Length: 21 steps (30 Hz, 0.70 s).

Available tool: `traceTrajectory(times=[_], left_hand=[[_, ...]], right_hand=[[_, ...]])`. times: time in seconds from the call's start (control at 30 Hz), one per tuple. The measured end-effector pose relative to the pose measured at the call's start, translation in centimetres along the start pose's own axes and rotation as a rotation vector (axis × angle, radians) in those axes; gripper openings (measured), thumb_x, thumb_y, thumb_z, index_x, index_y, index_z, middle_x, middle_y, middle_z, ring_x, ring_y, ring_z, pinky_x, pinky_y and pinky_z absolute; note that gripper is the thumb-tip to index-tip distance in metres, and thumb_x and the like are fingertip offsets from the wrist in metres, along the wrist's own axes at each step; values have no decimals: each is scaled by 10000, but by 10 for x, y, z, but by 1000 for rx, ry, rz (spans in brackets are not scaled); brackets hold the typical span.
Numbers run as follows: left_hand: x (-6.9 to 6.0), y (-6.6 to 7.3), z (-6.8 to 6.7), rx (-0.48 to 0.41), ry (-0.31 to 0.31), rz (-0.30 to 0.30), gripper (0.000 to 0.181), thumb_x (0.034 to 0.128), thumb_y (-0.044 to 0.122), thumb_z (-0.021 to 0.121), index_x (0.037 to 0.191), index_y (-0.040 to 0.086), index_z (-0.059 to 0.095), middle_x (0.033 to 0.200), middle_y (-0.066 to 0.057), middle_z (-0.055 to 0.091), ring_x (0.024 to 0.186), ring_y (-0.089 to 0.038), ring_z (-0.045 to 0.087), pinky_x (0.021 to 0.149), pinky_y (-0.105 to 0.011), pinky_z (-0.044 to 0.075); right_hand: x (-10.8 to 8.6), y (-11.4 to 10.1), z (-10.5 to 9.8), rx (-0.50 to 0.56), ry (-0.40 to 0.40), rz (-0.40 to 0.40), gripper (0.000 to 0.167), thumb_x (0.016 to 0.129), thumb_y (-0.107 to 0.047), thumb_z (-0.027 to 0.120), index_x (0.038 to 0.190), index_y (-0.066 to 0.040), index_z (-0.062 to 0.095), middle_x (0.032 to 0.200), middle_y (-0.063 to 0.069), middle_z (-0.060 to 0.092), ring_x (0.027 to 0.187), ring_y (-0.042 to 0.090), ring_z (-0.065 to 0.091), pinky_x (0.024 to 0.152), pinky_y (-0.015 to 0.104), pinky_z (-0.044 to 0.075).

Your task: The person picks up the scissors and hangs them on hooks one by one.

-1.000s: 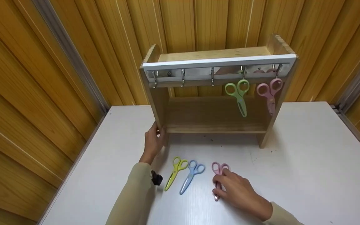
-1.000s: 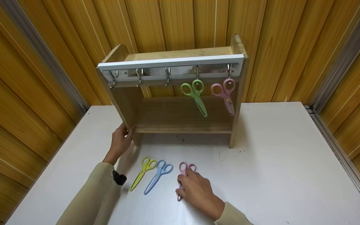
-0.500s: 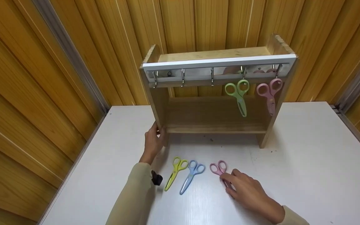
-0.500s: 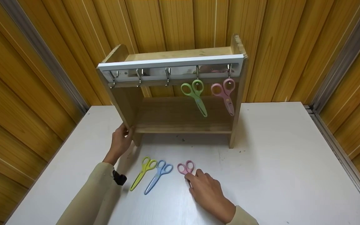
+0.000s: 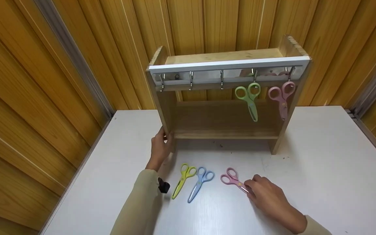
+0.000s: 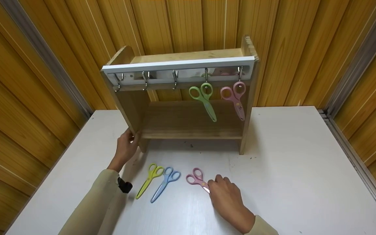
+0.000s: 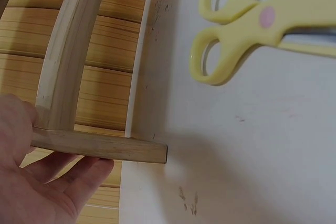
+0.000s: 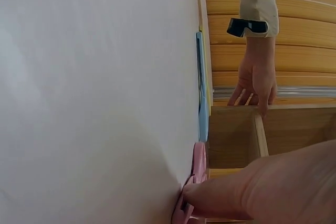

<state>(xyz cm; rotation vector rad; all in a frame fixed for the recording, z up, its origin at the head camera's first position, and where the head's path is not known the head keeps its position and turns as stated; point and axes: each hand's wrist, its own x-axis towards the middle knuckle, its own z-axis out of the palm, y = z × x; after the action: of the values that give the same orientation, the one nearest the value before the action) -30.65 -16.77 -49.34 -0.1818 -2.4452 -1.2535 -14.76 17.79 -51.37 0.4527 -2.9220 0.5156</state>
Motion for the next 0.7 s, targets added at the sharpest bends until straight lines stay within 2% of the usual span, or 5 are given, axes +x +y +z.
traceTrajectory(times=[0.27, 0.53, 0.7], left_hand=[[0, 0, 0, -1, 6, -4, 396, 1038, 125, 590, 1406, -18, 564, 1184, -183, 722, 1012, -271, 717, 855, -414, 594], [0, -1, 0, -7, 15, 24, 372, 1037, 113, 589, 1379, -34, 576, 1165, -196, 723, 1021, -290, 718, 855, -434, 595], [1, 0, 0, -13, 5, 5, 380, 1043, 129, 590, 1393, -17, 572, 1200, -184, 718, 1036, -278, 713, 871, -422, 590]], right_hand=[[2, 2, 0, -25, 34, -21, 179, 785, 1, 847, 798, -133, 728, 713, -47, 526, 628, 121, 461, 498, 307, 429], [3, 2, 0, -13, 29, -21, 160, 797, -3, 839, 830, -124, 741, 714, -48, 531, 631, 127, 478, 508, 325, 443], [3, 2, 0, 2, 22, -15, 159, 796, 8, 833, 834, -118, 743, 715, -47, 533, 633, 125, 474, 516, 330, 448]])
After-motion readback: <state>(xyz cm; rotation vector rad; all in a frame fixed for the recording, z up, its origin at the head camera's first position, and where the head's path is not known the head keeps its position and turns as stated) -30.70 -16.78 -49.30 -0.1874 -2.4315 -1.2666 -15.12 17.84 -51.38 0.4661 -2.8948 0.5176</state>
